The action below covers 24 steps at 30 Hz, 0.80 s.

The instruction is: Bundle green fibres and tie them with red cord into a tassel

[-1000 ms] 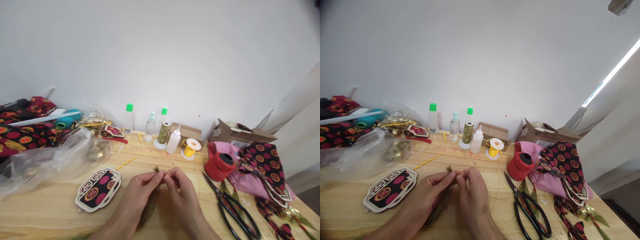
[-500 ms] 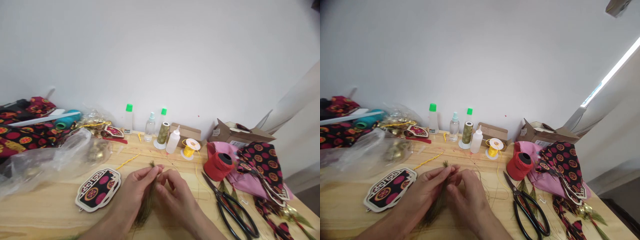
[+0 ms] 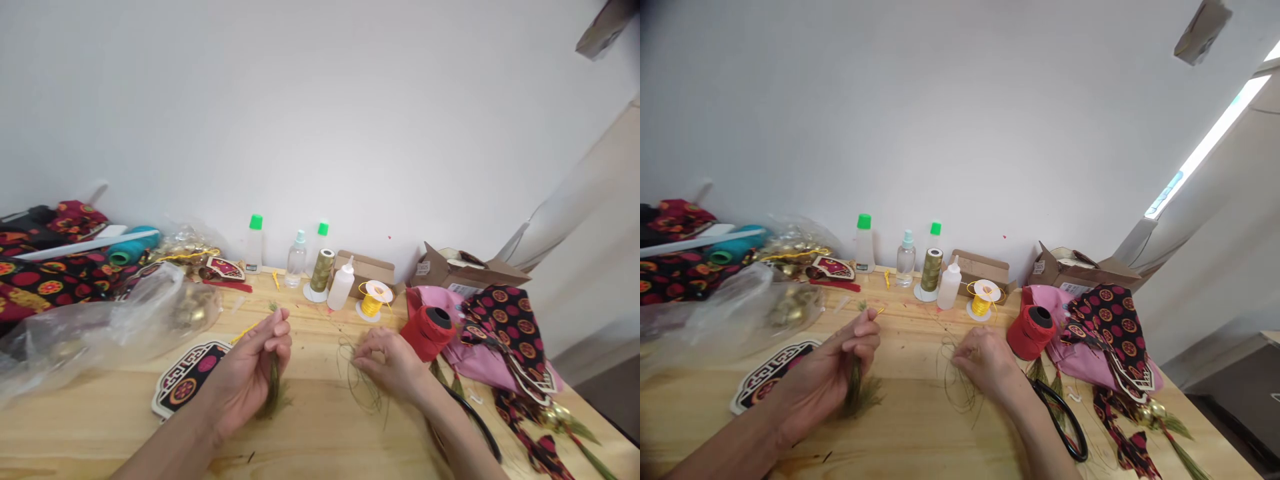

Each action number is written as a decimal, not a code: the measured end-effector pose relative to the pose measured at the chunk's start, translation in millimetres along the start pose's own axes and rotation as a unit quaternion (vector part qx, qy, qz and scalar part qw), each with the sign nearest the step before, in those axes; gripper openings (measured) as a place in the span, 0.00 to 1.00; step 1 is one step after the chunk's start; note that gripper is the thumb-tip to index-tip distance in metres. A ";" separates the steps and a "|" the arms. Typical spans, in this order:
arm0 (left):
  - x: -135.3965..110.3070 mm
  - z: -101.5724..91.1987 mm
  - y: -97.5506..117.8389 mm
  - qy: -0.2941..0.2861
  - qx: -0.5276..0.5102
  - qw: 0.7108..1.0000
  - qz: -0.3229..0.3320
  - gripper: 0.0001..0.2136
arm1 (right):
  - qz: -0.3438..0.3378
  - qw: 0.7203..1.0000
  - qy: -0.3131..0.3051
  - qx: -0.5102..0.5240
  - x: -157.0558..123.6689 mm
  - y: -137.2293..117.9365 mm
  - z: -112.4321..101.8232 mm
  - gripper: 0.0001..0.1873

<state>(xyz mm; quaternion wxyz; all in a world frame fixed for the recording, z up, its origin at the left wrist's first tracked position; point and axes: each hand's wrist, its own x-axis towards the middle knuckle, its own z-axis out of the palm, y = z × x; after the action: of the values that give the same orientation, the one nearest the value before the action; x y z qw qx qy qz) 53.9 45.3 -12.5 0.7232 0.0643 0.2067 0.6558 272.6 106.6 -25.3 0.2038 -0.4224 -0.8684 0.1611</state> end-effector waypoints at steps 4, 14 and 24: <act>1.1 -2.2 -6.0 0.008 0.054 0.998 0.002 0.09 | 0.008 0.999 0.027 -0.038 1.2 -2.0 9.2 0.06; 2.3 -3.8 -13.0 0.015 0.082 0.996 -0.018 0.07 | -0.092 0.982 0.034 -0.160 14.2 -12.4 19.1 0.06; 4.3 -8.0 -14.2 0.039 0.099 0.994 -0.028 0.06 | 0.006 0.998 0.049 0.025 -0.4 -2.7 15.4 0.08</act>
<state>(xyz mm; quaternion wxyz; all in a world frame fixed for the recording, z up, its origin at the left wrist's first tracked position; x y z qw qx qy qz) 64.2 46.2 -25.8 0.7230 0.1042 0.3007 0.6132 263.5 103.0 -37.5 0.2561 -0.4297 -0.8504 0.1633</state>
